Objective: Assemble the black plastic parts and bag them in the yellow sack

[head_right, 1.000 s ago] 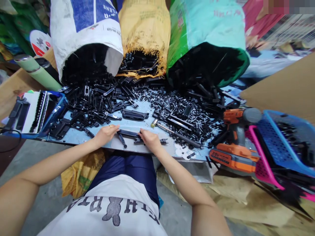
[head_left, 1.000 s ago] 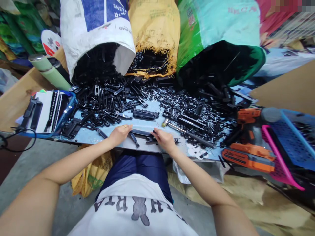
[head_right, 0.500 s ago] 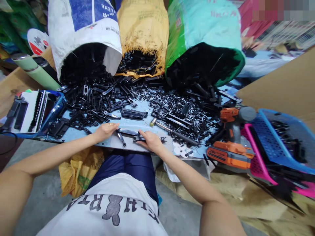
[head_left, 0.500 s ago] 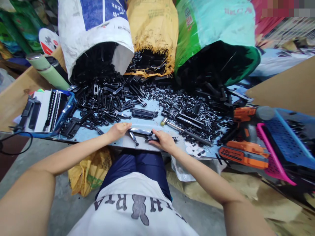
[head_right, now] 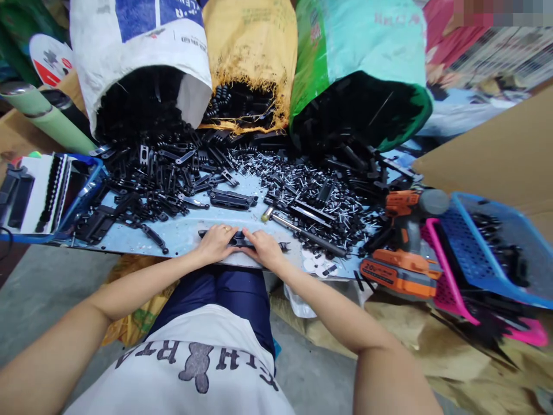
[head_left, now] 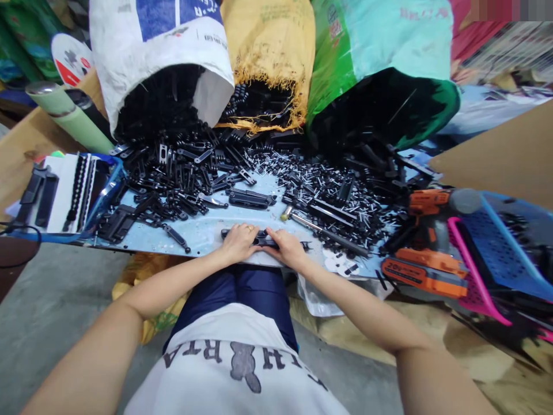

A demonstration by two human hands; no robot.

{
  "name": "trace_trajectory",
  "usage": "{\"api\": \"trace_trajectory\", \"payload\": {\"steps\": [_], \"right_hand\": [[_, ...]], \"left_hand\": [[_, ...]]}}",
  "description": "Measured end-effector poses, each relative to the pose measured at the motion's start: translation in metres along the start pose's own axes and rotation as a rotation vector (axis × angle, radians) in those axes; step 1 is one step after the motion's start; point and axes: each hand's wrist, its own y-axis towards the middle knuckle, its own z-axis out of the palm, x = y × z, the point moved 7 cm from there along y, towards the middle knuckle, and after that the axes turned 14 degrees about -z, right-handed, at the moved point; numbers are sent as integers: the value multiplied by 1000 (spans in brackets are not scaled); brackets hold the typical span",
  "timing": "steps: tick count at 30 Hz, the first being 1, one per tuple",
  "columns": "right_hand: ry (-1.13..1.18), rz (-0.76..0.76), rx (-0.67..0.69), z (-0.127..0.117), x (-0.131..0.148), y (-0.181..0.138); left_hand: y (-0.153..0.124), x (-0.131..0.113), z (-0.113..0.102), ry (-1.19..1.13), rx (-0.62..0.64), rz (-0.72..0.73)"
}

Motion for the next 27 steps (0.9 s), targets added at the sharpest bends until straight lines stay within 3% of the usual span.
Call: {"api": "trace_trajectory", "payload": {"steps": [6, 13, 17, 21, 24, 27], "right_hand": [[-52, -239, 194, -4, -3, 12], [-172, -213, 301, -13, -13, 11], [-158, -90, 275, -23, -13, 10], [-33, -180, 240, -38, 12, 17], [-7, -213, 173, -67, 29, 24], [187, -333, 14, -108, 60, 29]], "left_hand": [[-4, 4, 0, 10, -60, -25], [-11, 2, -8, 152, -57, 69], [-8, 16, -18, 193, -37, 95], [-3, 25, -33, 75, -52, 96], [-9, 26, -49, 26, -128, 73], [-35, 14, -61, -180, -127, 187]]}}
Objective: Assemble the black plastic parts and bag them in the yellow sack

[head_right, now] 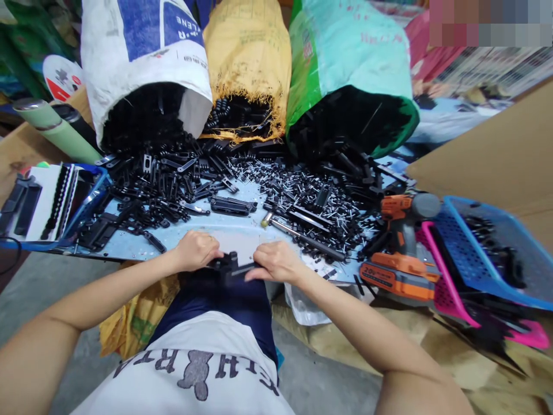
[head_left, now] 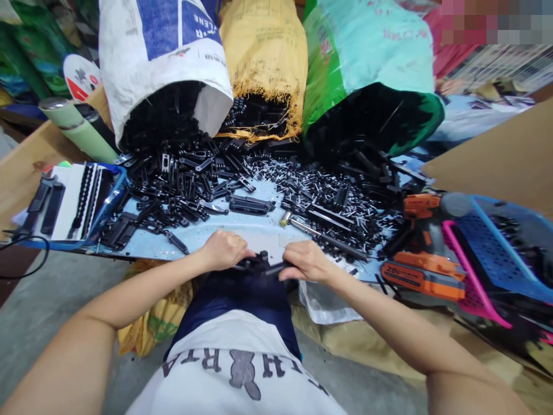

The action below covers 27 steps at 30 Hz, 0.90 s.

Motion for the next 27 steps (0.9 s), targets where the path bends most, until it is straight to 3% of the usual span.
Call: {"api": "trace_trajectory", "payload": {"steps": [3, 5, 9, 11, 12, 14, 20, 23, 25, 27], "right_hand": [[356, -178, -236, -18, 42, 15], [513, -168, -463, -11, 53, 22], [346, 182, -1068, 32, 20, 8], [217, 310, -1149, 51, -12, -2], [171, 355, -1097, 55, -32, -3], [80, 404, -872, 51, -79, -2], [-177, 655, -393, 1, -234, 3], [-249, 818, -205, 3, -288, 27], [-306, 983, -166, 8, -313, 42], [-351, 1121, -160, 11, -328, 55]], "left_hand": [[-28, -21, -6, -250, -23, 14], [-41, -36, -1, -287, -38, -11], [-41, -58, 18, -264, -62, -42], [-27, -57, 27, -240, -76, -61], [-17, -52, 31, -226, -84, -70], [6, -36, 37, -194, -103, -92], [74, 28, 55, 246, -14, -90], [101, 51, 34, 390, -141, -185], [121, 64, 13, 448, -237, -291], [146, 75, 1, 491, -234, -335]]}}
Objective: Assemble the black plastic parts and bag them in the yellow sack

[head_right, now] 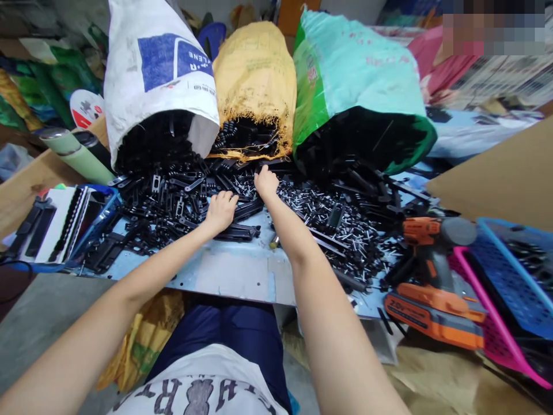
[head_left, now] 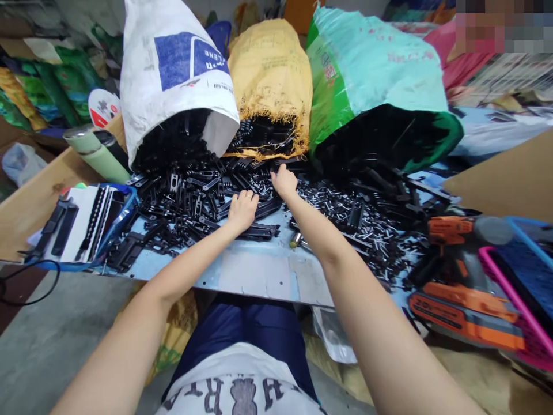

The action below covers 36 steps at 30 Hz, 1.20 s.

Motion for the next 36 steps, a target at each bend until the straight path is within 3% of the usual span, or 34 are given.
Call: {"api": "trace_trajectory", "payload": {"steps": [5, 9, 12, 15, 18, 20, 24, 27, 30, 33, 36], "right_hand": [[-1, 73, 4, 2, 3, 16], [42, 64, -31, -15, -19, -2], [107, 34, -91, -35, -32, -34], [299, -23, -191, -56, -40, -90], [510, -233, -222, -73, -39, -166], [543, -420, -138, -78, -35, -220], [420, -625, 122, -71, -29, -297], [243, -592, 205, -57, -15, -306], [150, -565, 175, -42, 17, -292], [239, -553, 162, -27, 46, -278], [488, -504, 129, -20, 56, -270]], "left_hand": [[56, -7, 28, 53, 224, 146], [55, -12, 23, 5, 231, 139], [16, -3, -11, -147, 144, 92], [-54, 12, -39, -359, 128, 108], [-126, 32, -34, -417, 222, 75], [-161, 44, -21, -355, 251, 5], [-189, 54, -9, -217, 229, -124], [-184, 44, -10, -175, 220, -93], [-175, 29, -6, -147, 264, -19], [-170, 21, 0, -112, 284, 43], [-171, 19, 6, -96, 282, 115]]}}
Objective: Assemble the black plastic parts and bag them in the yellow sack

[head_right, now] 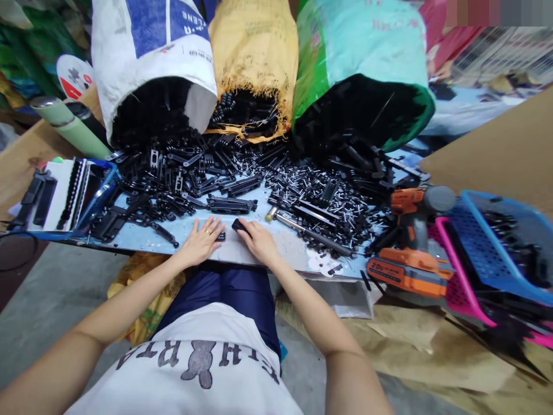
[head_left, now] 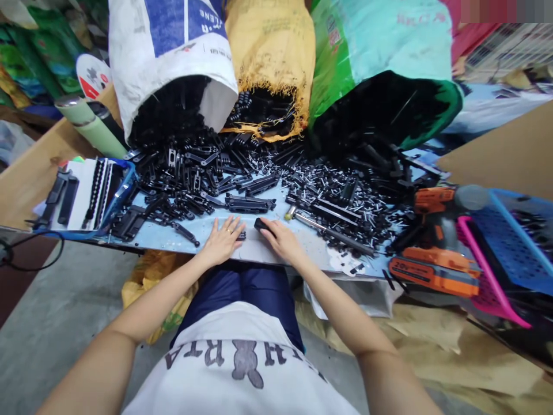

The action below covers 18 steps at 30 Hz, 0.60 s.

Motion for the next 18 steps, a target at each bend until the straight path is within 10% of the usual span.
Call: {"api": "trace_trajectory", "payload": {"steps": [9, 12, 18], "right_hand": [[143, 167, -234, -12, 10, 8], [519, 260, -129, -1, 21, 10], [1146, 410, -123, 7, 31, -1]], "left_hand": [[-1, -3, -22, -324, -91, -125], [-3, -16, -41, -539, -83, -124], [-15, -18, -37, -1130, 424, -177]]}}
